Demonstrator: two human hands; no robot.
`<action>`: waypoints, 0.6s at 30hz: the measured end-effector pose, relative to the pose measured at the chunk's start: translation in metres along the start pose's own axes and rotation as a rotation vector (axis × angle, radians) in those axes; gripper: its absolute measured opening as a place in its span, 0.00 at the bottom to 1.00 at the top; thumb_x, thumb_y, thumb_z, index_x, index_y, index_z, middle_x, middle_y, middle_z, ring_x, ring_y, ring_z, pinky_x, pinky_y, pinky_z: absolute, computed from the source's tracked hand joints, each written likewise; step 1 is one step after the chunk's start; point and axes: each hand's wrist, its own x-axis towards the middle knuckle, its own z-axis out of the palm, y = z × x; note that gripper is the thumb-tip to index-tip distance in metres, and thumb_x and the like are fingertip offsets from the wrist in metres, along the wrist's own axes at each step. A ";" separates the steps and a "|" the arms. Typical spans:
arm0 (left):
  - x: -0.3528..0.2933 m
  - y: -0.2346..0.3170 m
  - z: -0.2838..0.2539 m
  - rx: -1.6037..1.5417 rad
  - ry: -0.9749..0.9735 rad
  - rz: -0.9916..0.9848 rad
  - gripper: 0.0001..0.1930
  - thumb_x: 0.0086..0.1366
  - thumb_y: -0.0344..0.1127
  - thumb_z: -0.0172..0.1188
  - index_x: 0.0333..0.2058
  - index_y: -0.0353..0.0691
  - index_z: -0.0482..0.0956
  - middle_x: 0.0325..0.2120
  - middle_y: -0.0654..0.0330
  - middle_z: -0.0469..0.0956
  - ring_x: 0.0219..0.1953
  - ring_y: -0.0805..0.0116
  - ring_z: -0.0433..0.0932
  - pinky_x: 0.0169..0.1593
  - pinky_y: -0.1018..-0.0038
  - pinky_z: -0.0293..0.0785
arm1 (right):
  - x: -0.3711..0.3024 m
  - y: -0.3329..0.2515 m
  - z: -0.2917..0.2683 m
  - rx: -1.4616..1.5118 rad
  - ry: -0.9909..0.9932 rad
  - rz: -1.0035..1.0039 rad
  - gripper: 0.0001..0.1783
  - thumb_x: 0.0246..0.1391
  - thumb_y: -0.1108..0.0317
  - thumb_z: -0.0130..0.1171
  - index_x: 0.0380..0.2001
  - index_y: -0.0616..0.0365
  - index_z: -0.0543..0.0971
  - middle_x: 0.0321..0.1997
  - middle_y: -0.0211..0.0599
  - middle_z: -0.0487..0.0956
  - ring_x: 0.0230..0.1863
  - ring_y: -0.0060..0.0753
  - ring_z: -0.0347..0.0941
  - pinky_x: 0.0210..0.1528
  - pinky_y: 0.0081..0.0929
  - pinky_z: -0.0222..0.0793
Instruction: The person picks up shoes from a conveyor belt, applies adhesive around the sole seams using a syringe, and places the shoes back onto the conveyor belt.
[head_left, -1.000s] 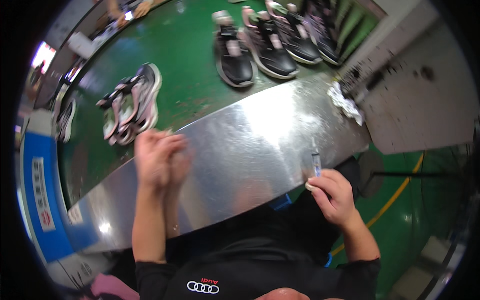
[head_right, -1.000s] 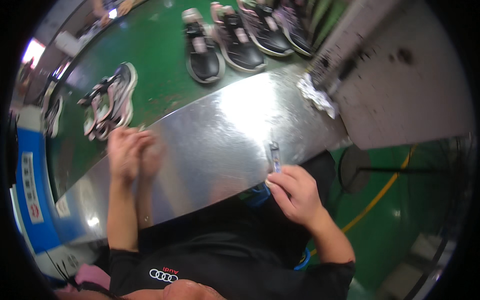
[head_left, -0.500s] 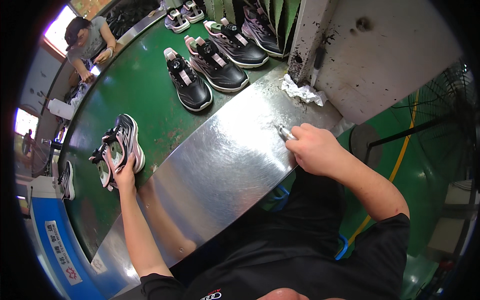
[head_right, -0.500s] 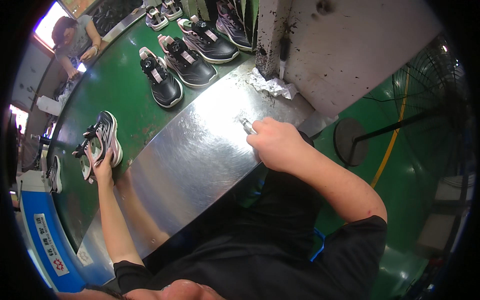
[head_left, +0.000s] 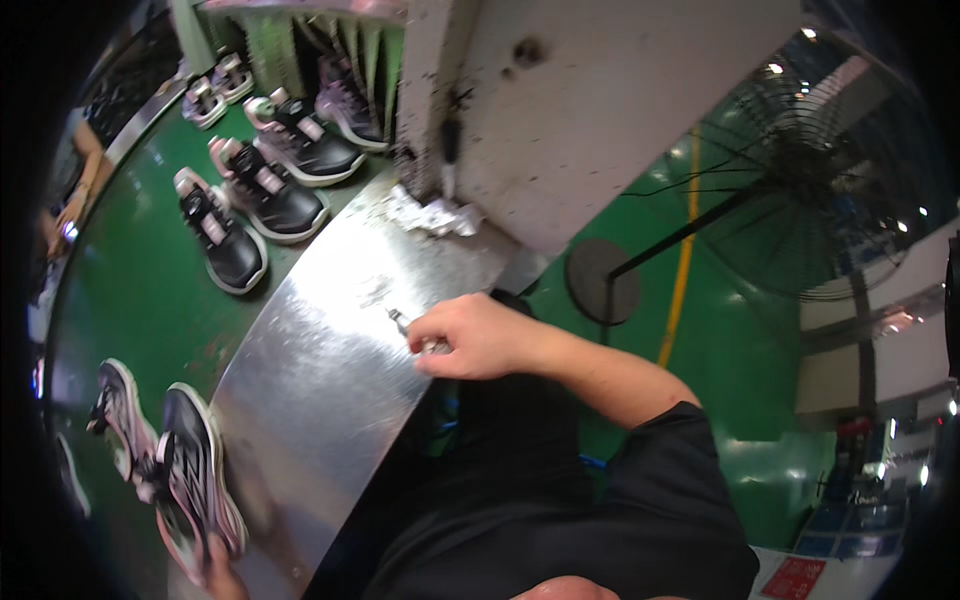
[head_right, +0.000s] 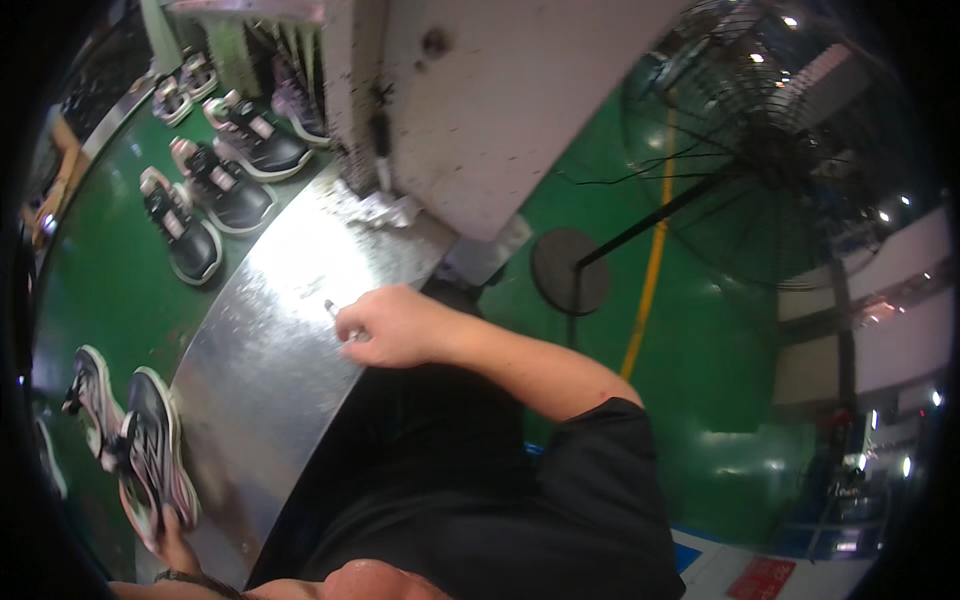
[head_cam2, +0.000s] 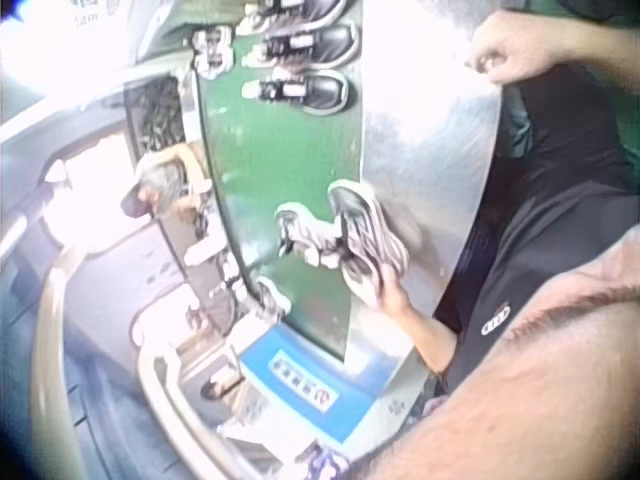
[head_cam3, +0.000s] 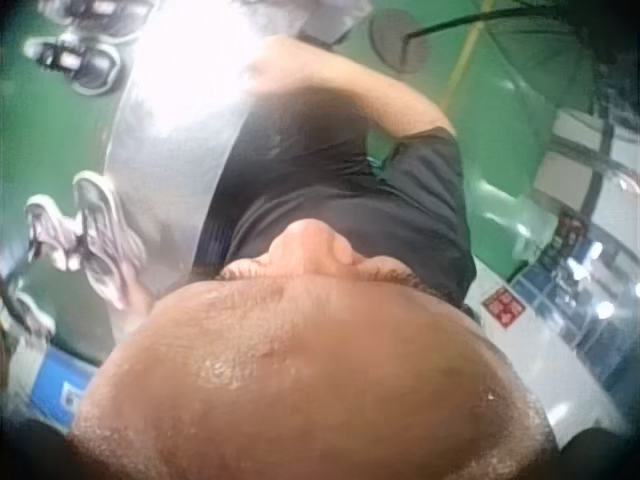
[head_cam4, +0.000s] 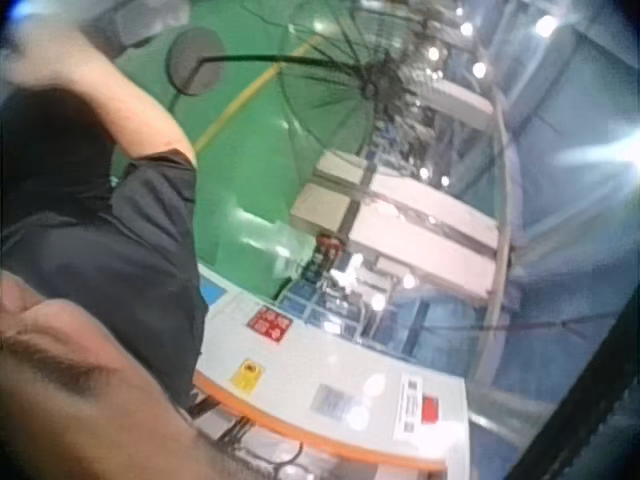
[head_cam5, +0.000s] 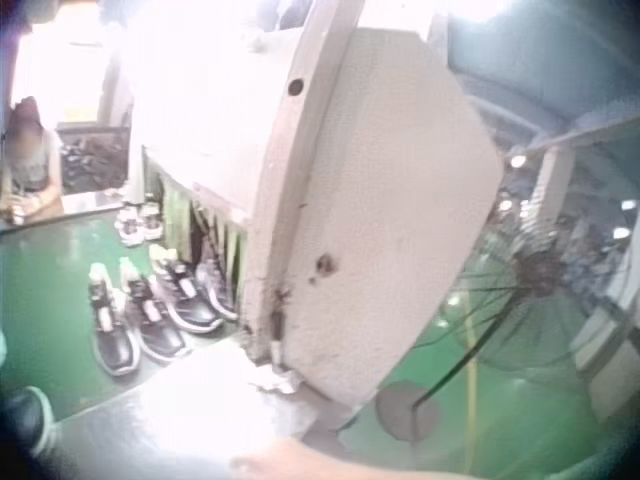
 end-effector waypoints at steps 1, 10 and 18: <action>-0.021 -0.008 0.003 -0.046 -0.056 -0.120 0.35 0.58 0.29 0.54 0.63 0.32 0.51 0.56 0.51 0.62 0.56 0.61 0.65 0.58 0.69 0.59 | -0.005 -0.002 -0.003 0.115 0.009 0.040 0.12 0.50 0.61 0.60 0.34 0.56 0.80 0.31 0.40 0.79 0.32 0.36 0.77 0.36 0.29 0.72; 0.013 -0.014 0.012 -0.380 -0.079 -0.254 0.28 0.64 0.34 0.48 0.62 0.32 0.56 0.55 0.52 0.64 0.53 0.67 0.69 0.54 0.75 0.66 | -0.008 -0.006 0.017 0.684 -0.017 0.335 0.15 0.55 0.61 0.59 0.39 0.62 0.78 0.26 0.32 0.78 0.27 0.21 0.74 0.31 0.20 0.70; 0.118 -0.084 0.041 -0.467 -0.456 -0.632 0.11 0.66 0.43 0.51 0.37 0.41 0.73 0.33 0.67 0.72 0.38 0.80 0.71 0.42 0.79 0.67 | -0.030 -0.042 0.015 0.386 -0.072 0.130 0.28 0.49 0.58 0.66 0.50 0.60 0.72 0.38 0.38 0.78 0.39 0.26 0.74 0.45 0.23 0.69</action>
